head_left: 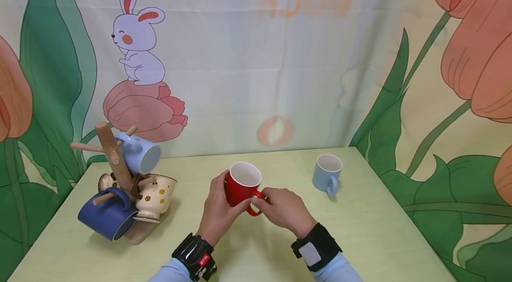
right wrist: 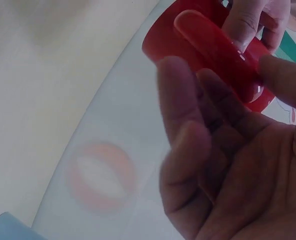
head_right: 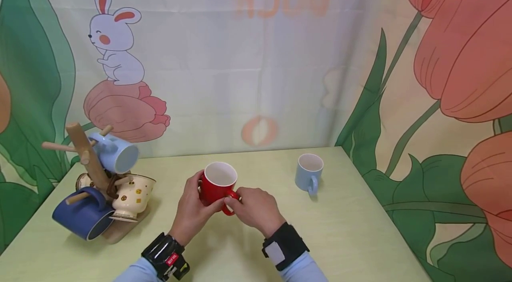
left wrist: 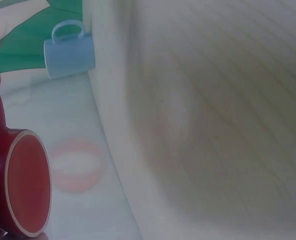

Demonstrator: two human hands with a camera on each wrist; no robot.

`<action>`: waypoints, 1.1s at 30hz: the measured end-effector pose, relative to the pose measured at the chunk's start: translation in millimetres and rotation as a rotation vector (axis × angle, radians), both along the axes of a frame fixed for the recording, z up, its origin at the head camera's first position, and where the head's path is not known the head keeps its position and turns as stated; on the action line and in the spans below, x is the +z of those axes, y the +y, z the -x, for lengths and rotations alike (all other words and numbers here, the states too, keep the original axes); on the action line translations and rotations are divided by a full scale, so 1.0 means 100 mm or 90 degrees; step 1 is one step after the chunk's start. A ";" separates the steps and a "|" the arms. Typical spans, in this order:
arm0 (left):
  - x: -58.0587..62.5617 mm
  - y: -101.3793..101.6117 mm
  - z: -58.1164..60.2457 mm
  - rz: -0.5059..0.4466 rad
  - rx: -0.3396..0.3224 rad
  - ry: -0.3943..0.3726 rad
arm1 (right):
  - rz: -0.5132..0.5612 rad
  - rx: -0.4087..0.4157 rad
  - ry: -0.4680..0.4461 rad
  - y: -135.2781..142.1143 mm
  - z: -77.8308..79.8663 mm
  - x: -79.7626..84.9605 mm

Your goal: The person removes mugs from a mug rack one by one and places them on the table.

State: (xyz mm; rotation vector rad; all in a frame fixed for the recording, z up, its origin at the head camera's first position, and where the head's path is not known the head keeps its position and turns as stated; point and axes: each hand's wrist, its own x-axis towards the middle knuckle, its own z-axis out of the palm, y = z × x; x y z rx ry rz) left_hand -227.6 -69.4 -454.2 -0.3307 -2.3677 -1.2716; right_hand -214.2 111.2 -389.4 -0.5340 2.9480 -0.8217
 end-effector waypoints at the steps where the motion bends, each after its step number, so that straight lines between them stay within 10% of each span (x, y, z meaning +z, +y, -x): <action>1: -0.01 0.01 0.00 0.004 -0.003 0.002 | 0.005 0.000 0.004 0.00 0.00 -0.01; 20: -0.07 0.08 -0.02 0.046 -0.017 -0.010 | 0.164 -0.034 -0.095 -0.04 0.01 -0.10; 33: 0.13 -0.10 -0.02 0.244 -0.045 0.005 | 0.149 -0.086 -0.061 -0.04 0.06 -0.13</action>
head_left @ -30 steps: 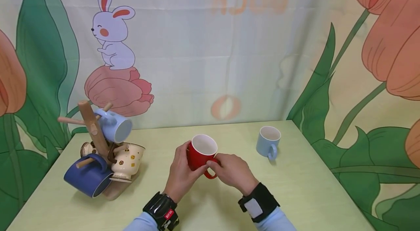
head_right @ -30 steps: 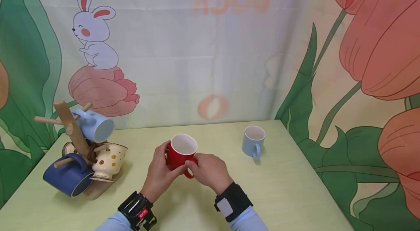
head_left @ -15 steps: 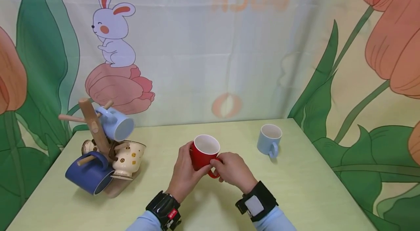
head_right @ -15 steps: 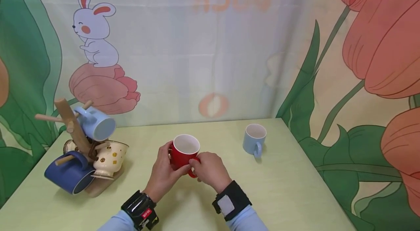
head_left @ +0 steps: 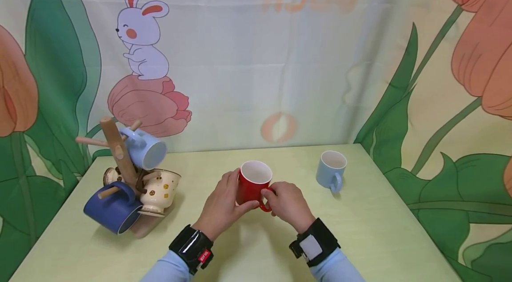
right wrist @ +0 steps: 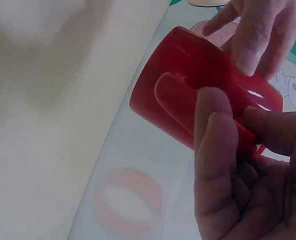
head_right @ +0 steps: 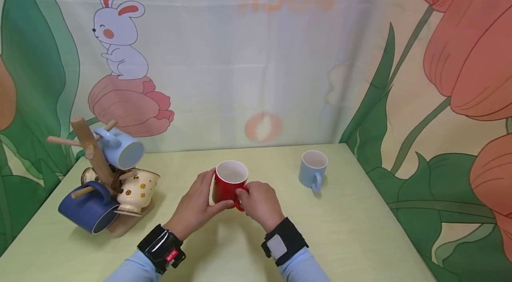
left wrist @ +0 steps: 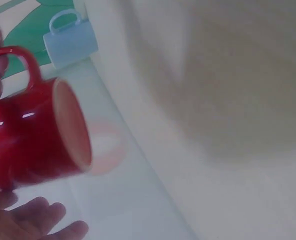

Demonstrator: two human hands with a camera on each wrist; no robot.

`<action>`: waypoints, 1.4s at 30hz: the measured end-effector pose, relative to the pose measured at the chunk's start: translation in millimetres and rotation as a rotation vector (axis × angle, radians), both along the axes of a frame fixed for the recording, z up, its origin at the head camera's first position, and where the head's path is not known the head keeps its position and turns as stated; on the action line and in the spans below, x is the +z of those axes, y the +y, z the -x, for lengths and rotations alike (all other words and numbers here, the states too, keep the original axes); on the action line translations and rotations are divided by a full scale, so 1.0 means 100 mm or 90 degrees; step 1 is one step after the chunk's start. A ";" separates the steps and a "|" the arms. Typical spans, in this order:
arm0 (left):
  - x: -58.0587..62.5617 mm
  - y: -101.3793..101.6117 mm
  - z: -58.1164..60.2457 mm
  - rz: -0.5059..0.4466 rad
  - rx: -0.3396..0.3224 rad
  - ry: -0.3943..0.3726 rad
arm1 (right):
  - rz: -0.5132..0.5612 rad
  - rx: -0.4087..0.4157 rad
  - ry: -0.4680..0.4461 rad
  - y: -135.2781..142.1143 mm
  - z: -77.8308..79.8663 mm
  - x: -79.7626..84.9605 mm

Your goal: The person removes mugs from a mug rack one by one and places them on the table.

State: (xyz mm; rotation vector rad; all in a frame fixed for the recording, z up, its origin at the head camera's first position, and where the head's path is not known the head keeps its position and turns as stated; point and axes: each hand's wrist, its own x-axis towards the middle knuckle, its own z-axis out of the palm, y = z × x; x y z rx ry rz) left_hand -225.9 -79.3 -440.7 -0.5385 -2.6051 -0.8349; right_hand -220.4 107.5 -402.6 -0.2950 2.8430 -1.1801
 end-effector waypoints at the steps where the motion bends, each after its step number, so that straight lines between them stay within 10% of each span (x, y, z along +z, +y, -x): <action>1: 0.02 -0.02 0.00 0.026 0.003 0.015 | -0.007 -0.008 0.006 0.01 0.01 0.00; 8: 0.15 -0.15 -0.02 0.174 0.081 0.086 | -0.031 -0.060 0.039 0.09 0.07 -0.03; 32: 0.37 -0.49 -0.24 0.386 0.123 -0.157 | -0.156 -0.180 0.057 0.40 0.37 -0.16; 42: 0.31 -0.54 -0.27 0.379 0.113 -0.186 | -0.165 -0.226 0.020 0.61 0.58 -0.30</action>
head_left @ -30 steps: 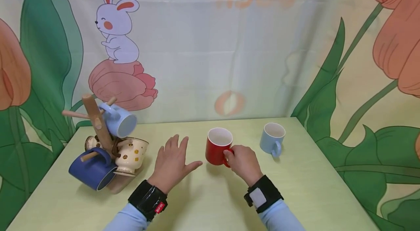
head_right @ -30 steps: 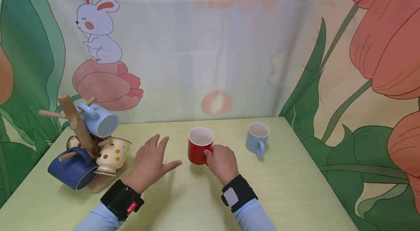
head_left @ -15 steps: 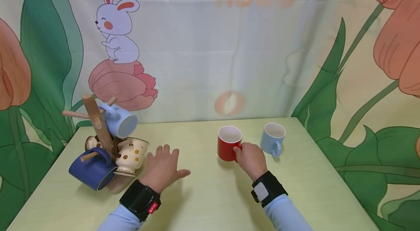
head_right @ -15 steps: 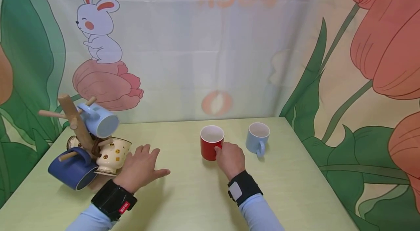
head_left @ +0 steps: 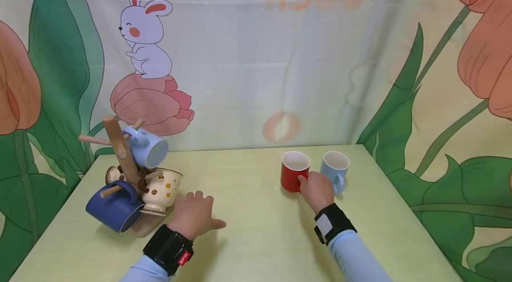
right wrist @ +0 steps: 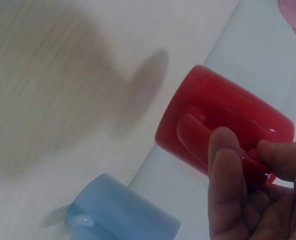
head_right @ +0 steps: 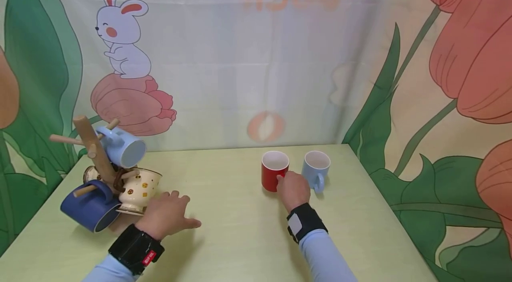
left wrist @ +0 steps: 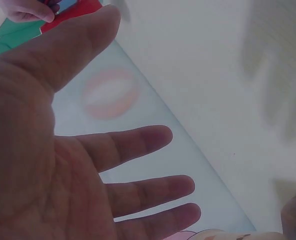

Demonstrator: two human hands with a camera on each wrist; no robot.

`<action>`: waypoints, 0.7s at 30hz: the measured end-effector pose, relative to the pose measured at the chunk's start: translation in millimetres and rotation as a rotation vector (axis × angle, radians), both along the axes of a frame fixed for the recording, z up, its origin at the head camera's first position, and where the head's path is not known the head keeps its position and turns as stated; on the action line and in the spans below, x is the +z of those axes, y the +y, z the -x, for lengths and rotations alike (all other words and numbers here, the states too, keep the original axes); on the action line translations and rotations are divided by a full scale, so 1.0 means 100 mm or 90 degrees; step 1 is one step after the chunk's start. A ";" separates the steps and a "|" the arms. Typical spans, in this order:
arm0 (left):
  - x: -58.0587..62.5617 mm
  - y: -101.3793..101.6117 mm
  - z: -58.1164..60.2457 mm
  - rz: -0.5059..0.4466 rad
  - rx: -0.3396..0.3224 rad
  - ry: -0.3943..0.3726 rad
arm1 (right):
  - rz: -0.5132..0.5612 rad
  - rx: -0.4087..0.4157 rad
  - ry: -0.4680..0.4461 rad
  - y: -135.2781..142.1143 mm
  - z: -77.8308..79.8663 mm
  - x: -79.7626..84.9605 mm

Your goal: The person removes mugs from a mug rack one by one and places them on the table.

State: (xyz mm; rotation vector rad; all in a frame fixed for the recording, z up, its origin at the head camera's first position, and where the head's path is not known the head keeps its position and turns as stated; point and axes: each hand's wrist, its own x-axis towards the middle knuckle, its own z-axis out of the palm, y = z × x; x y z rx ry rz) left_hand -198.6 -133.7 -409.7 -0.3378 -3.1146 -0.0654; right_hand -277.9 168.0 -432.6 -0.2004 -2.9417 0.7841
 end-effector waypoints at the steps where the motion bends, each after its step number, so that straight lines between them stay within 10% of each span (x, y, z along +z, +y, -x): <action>1: -0.01 0.00 0.00 -0.001 0.002 -0.004 | 0.000 -0.005 -0.001 0.02 0.02 -0.01; 21: -0.13 -0.03 -0.04 -0.012 0.012 -0.033 | -0.018 -0.050 0.021 0.25 0.27 -0.24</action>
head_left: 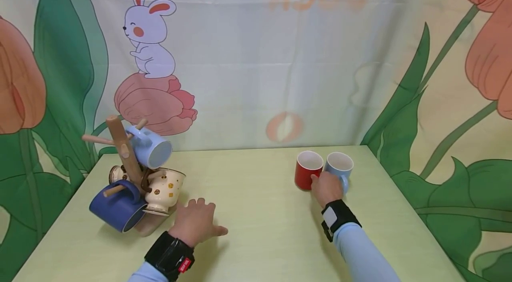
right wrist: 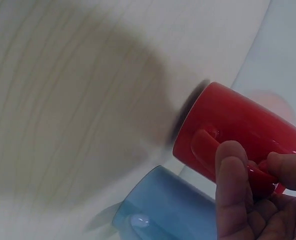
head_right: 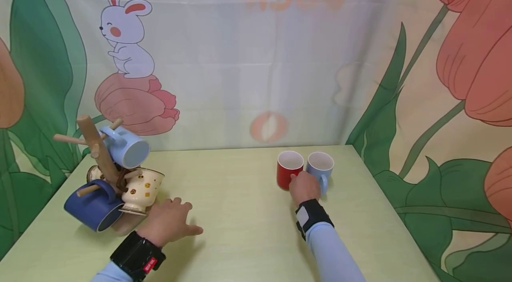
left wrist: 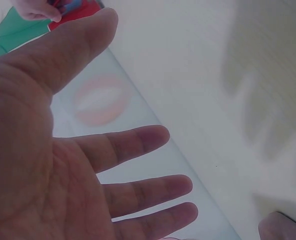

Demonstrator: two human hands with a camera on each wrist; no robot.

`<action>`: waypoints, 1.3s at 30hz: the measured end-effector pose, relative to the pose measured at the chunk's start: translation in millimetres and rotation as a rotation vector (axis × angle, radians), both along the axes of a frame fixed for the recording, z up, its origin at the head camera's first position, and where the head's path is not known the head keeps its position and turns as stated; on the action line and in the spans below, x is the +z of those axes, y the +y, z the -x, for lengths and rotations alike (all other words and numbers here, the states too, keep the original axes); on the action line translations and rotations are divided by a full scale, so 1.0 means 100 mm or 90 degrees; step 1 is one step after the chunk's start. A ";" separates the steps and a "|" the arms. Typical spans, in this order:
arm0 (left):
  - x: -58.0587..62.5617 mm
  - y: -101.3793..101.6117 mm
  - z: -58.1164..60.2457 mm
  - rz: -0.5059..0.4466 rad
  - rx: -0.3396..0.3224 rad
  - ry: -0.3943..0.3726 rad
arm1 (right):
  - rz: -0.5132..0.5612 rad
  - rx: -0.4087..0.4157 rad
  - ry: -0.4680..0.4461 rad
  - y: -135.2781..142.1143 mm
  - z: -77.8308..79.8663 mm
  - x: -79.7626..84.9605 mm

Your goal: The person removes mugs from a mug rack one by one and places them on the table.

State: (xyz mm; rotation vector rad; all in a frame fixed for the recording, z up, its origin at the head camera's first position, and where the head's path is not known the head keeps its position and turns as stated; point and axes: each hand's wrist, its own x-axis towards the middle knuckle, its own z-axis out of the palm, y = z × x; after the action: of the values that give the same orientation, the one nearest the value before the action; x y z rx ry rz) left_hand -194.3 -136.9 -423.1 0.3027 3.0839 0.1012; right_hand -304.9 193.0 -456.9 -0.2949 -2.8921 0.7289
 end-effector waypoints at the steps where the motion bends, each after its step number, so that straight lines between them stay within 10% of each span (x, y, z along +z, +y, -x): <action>1: 0.00 0.00 0.00 0.001 0.001 -0.001 | 0.004 -0.004 -0.003 0.01 0.01 -0.01; 39: -0.13 0.01 0.02 -0.045 0.005 -0.002 | 0.025 -0.029 -0.034 0.04 0.05 -0.06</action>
State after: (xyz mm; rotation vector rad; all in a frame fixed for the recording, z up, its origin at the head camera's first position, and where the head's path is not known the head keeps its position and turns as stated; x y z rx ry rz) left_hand -196.1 -136.1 -436.3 0.2923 3.0831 0.2104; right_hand -310.1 196.6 -463.0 -0.3881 -2.9130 0.7828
